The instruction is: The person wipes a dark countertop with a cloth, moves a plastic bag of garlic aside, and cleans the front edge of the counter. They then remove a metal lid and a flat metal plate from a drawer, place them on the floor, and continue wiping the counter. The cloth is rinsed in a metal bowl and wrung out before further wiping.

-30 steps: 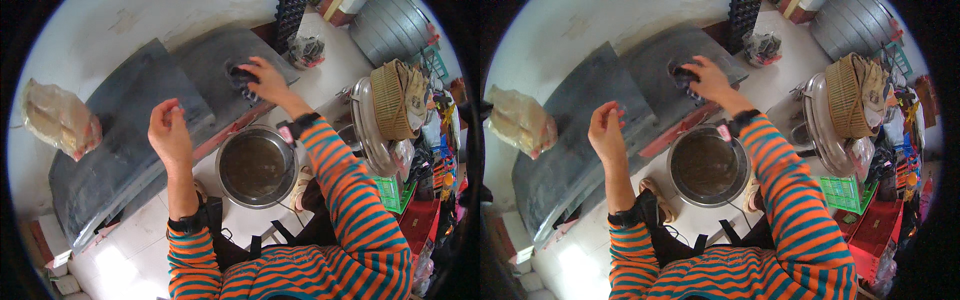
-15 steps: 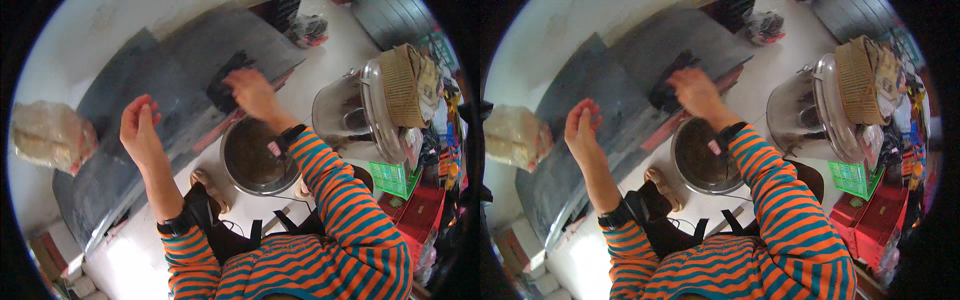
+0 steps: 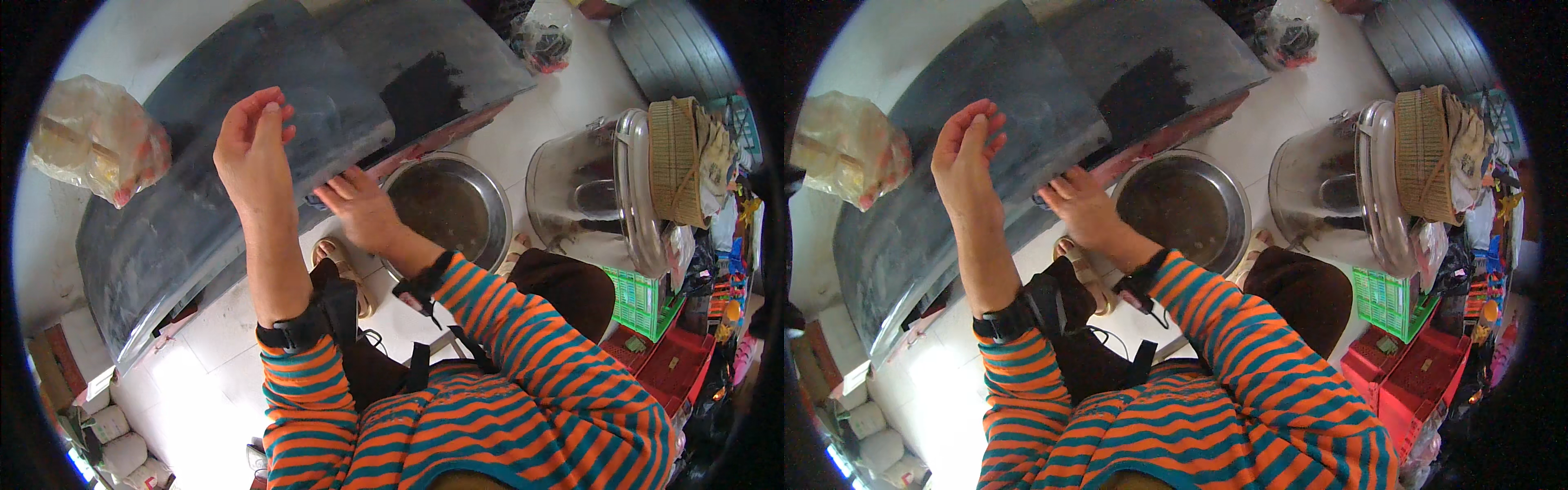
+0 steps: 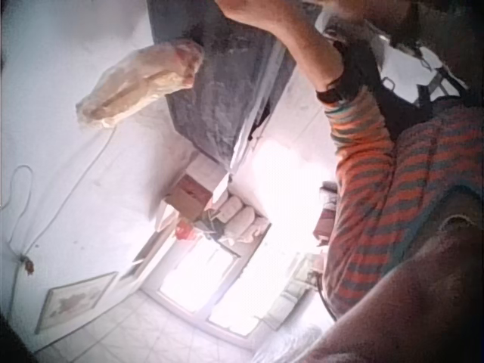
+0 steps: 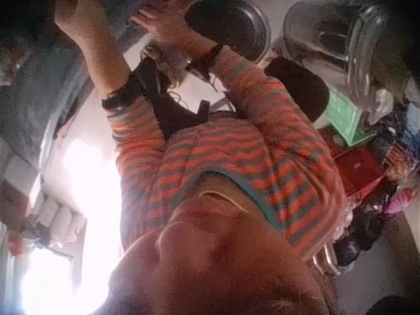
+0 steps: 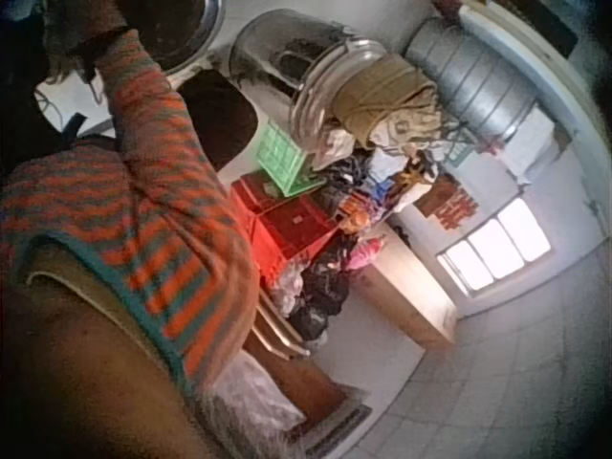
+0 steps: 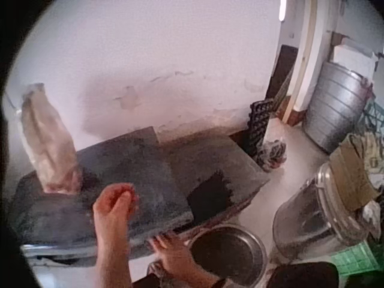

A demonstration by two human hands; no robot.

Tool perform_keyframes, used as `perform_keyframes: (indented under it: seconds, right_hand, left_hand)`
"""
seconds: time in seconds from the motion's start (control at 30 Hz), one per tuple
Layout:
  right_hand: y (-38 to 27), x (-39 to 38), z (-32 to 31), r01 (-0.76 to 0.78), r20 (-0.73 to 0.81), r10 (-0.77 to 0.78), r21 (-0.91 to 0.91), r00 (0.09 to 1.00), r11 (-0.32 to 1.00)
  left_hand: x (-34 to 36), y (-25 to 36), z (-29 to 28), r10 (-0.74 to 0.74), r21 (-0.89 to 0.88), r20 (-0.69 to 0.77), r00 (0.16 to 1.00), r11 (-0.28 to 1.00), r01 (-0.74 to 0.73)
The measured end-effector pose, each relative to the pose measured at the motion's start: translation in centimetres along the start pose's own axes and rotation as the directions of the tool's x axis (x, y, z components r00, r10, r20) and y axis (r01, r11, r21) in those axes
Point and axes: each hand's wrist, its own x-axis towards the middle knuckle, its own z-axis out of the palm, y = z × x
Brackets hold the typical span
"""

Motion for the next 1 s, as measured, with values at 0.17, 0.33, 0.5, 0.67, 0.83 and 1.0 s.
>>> perform_keyframes:
  seconds: [0.17, 0.33, 0.5, 0.67, 0.83, 1.0]
  right_hand:
    - [-0.3, -0.1, 1.2, 0.049, -0.003, -0.049, -0.028, 0.999, 0.998]
    - [1.1, 0.1, 0.3, 0.138, -0.076, -0.139, -0.014, 0.987, 0.99]
    - [8.3, -1.3, -4.0, 0.067, -0.09, -0.077, -0.111, 0.993, 0.992]
    - [23.0, -1.6, -12.4, -0.199, -0.134, 0.174, -0.208, 0.976, 0.958]
    - [28.4, 4.7, -18.7, -0.548, -0.293, 0.515, -0.041, 0.806, 0.835]
    - [24.0, 10.1, -15.7, -0.368, -0.399, 0.526, 0.409, 0.751, 0.835]
  left_hand:
    - [-0.6, -0.1, 0.9, -0.017, 0.017, 0.033, 0.999, 1.0, 0.017]
    - [-0.7, -0.9, 2.2, -0.038, 0.073, 0.096, 0.995, 0.997, 0.031]
    - [-0.5, -1.5, 2.4, -0.107, 0.141, 0.148, 0.983, 0.986, 0.086]
    - [-0.8, -1.6, 1.9, -0.059, 0.206, 0.178, 0.982, 0.978, 0.021]
    - [-0.1, -2.0, 1.9, -0.049, 0.32, 0.171, 0.984, 0.947, -0.008]
    - [0.7, -3.0, 2.4, 0.099, 0.365, 0.16, 0.982, 0.919, -0.152]
